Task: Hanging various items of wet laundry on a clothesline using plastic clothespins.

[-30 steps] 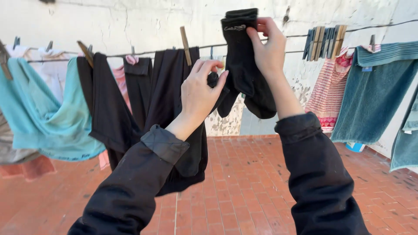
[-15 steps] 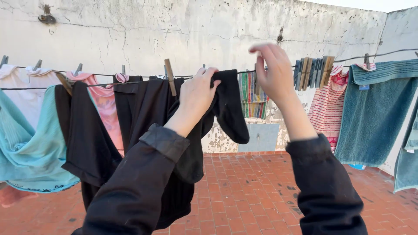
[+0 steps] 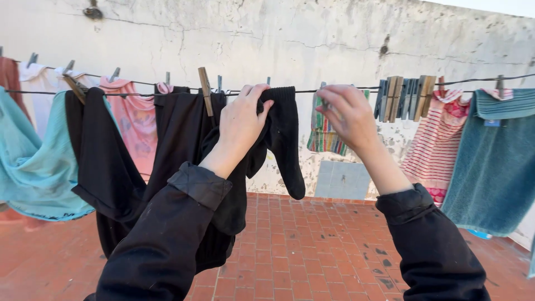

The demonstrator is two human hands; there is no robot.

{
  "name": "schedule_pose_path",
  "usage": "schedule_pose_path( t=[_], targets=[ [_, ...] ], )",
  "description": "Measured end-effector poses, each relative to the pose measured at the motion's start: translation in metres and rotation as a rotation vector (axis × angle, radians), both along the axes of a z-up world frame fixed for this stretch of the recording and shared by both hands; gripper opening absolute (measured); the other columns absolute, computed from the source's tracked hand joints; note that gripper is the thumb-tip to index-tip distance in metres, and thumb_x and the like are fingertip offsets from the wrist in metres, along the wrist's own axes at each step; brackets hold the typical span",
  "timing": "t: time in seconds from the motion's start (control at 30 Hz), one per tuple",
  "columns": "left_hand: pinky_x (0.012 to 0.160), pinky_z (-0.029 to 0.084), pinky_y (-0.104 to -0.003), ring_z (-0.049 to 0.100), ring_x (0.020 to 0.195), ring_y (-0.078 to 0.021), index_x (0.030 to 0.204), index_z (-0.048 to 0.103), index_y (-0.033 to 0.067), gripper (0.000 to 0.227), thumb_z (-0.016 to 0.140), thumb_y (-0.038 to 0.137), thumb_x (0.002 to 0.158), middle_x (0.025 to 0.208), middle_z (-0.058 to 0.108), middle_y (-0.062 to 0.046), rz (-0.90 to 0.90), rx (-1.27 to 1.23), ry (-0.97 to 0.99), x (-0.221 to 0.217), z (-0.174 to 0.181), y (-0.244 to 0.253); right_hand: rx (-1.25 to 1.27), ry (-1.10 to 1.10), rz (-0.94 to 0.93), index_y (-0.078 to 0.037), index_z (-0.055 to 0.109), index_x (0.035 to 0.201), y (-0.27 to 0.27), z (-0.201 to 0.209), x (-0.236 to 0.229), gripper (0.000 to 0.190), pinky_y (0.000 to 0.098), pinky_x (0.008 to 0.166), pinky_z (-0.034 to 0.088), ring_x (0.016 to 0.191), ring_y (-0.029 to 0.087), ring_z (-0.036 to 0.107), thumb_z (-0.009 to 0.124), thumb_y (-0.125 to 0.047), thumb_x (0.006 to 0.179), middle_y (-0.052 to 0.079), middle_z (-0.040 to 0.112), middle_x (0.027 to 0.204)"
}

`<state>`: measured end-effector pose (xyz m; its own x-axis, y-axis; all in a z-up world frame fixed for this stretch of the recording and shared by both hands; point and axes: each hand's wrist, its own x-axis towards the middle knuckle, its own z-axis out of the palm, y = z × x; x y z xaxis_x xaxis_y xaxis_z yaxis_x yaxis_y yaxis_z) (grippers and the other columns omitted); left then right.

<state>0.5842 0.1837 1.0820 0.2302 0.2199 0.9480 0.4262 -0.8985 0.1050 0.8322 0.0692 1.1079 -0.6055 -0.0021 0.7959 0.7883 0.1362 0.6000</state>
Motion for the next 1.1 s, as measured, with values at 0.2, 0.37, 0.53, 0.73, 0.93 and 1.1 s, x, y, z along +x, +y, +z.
schedule_pose_path(
  t=[0.2,0.37,0.53,0.73,0.93,1.1],
  targets=[
    [0.078,0.058,-0.055,0.071,0.091,-0.0439,0.129,0.057,0.0272,0.028,0.056,0.038,0.103,0.108,0.063,-0.006,-0.021,-0.019,0.014,0.0,-0.008,0.0,-0.226,0.307,0.254,-0.009,0.076,0.109,0.015,0.023,0.005,0.018,0.0483,0.09,0.052,0.095,0.035,0.07,0.067,-0.024,0.112,0.013,0.07,0.093],
    [0.081,0.058,-0.054,0.071,0.096,-0.0417,0.13,0.056,0.0284,0.031,0.058,0.039,0.101,0.11,0.064,-0.005,-0.025,-0.022,0.01,0.0,-0.008,0.003,-0.312,0.371,0.461,-0.014,0.073,0.107,0.025,0.053,-0.066,0.016,0.0412,0.095,0.051,0.094,0.023,0.071,0.063,-0.024,0.113,0.005,0.073,0.089],
    [0.083,0.057,-0.054,0.07,0.103,-0.0427,0.135,0.048,0.0235,0.041,0.063,0.035,0.098,0.119,0.066,-0.011,-0.028,-0.063,0.022,-0.004,-0.009,0.018,-0.56,0.412,0.384,-0.015,0.074,0.102,0.036,0.054,-0.101,0.017,0.0416,0.089,0.053,0.086,0.018,0.067,0.064,-0.027,0.11,0.007,0.072,0.083],
    [0.089,0.053,-0.052,0.069,0.109,-0.039,0.131,0.045,0.0195,0.048,0.07,0.033,0.091,0.121,0.07,-0.009,-0.024,-0.12,0.183,-0.01,-0.02,0.025,-0.858,0.598,0.305,-0.009,0.071,0.104,0.049,0.033,-0.091,0.021,0.0394,0.08,0.062,0.085,0.02,0.067,0.061,-0.026,0.108,0.012,0.069,0.085],
    [0.095,0.05,-0.056,0.061,0.122,-0.0427,0.13,0.052,0.0122,0.049,0.069,0.044,0.097,0.123,0.067,-0.015,-0.379,-0.069,-0.158,-0.023,-0.003,-0.006,-0.675,0.593,0.217,-0.007,0.065,0.107,0.05,0.022,-0.087,0.033,0.0448,0.079,0.057,0.086,0.024,0.072,0.063,-0.04,0.109,0.013,0.072,0.091],
    [0.08,0.05,-0.028,0.065,0.085,-0.0161,0.115,0.056,0.0046,0.037,0.07,0.032,0.093,0.095,0.067,-0.005,-0.628,-0.048,-0.321,-0.025,0.024,-0.043,-0.242,0.339,0.275,0.005,0.054,0.136,0.008,0.033,-0.123,0.037,0.039,0.1,0.05,0.114,0.031,0.063,0.064,-0.006,0.101,0.019,0.063,0.124]
  ],
)
